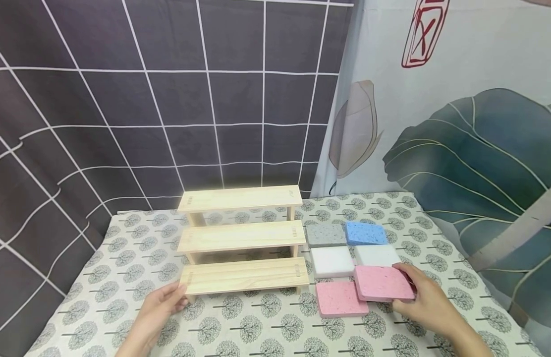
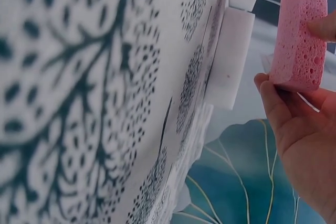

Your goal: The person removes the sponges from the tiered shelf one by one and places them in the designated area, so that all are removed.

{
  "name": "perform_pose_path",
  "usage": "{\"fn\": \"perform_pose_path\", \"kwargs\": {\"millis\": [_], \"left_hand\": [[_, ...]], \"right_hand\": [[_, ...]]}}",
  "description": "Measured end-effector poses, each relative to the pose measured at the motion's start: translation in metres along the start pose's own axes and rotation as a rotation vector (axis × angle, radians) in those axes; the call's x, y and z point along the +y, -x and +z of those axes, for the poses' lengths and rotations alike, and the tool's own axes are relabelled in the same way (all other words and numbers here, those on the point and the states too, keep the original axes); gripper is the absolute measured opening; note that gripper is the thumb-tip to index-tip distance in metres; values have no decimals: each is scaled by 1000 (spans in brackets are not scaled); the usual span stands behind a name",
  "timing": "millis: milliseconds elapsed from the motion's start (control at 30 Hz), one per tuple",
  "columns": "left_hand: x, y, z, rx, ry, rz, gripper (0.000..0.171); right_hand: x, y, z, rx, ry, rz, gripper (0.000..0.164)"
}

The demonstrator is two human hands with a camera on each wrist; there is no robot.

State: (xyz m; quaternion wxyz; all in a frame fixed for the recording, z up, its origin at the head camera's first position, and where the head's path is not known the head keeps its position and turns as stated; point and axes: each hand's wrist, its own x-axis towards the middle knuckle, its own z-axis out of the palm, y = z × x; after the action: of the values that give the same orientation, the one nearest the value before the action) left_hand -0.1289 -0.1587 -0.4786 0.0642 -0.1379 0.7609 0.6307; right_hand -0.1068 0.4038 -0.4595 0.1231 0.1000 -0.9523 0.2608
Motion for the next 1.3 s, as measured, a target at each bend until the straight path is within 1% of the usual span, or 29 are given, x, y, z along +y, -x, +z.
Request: {"fn": "perform_pose_path", "kwargs": {"millis": [167, 233, 433, 533, 733, 833, 967, 1100, 1167, 1300], "left_hand": [[0, 0, 0, -2, 0, 4, 50], [0, 0, 0, -1, 0, 4, 50], [1, 1, 0, 2, -2, -2, 49], [1, 1, 0, 2, -8, -4, 49], [3, 1, -1, -5, -22, -5, 52], [2, 1, -1, -5, -18, -7, 53], [1, 2, -1, -3, -12, -2, 53], [1, 2, -1, -6, -8, 1, 52], [2, 2, -1, -6, -7, 0, 51], [1, 2, 0, -3, -7, -4, 49]], "right_hand": [[3, 2, -1, -43, -4, 38, 84], [5, 2, -1, -46, -9, 38, 85], [12, 6, -2, -8, 4, 10, 83], [16, 8, -4, -4, 15, 10, 82], [21, 7, -9, -65, 63, 39, 83], [24, 8, -10, -76, 82, 28, 82], [29, 8, -8, -76, 67, -19, 77], [31, 7, -6, -125, 40, -20, 76], [32, 7, -6, -153, 57, -3, 77], [33, 5, -5, -223, 114, 2, 79]]}}
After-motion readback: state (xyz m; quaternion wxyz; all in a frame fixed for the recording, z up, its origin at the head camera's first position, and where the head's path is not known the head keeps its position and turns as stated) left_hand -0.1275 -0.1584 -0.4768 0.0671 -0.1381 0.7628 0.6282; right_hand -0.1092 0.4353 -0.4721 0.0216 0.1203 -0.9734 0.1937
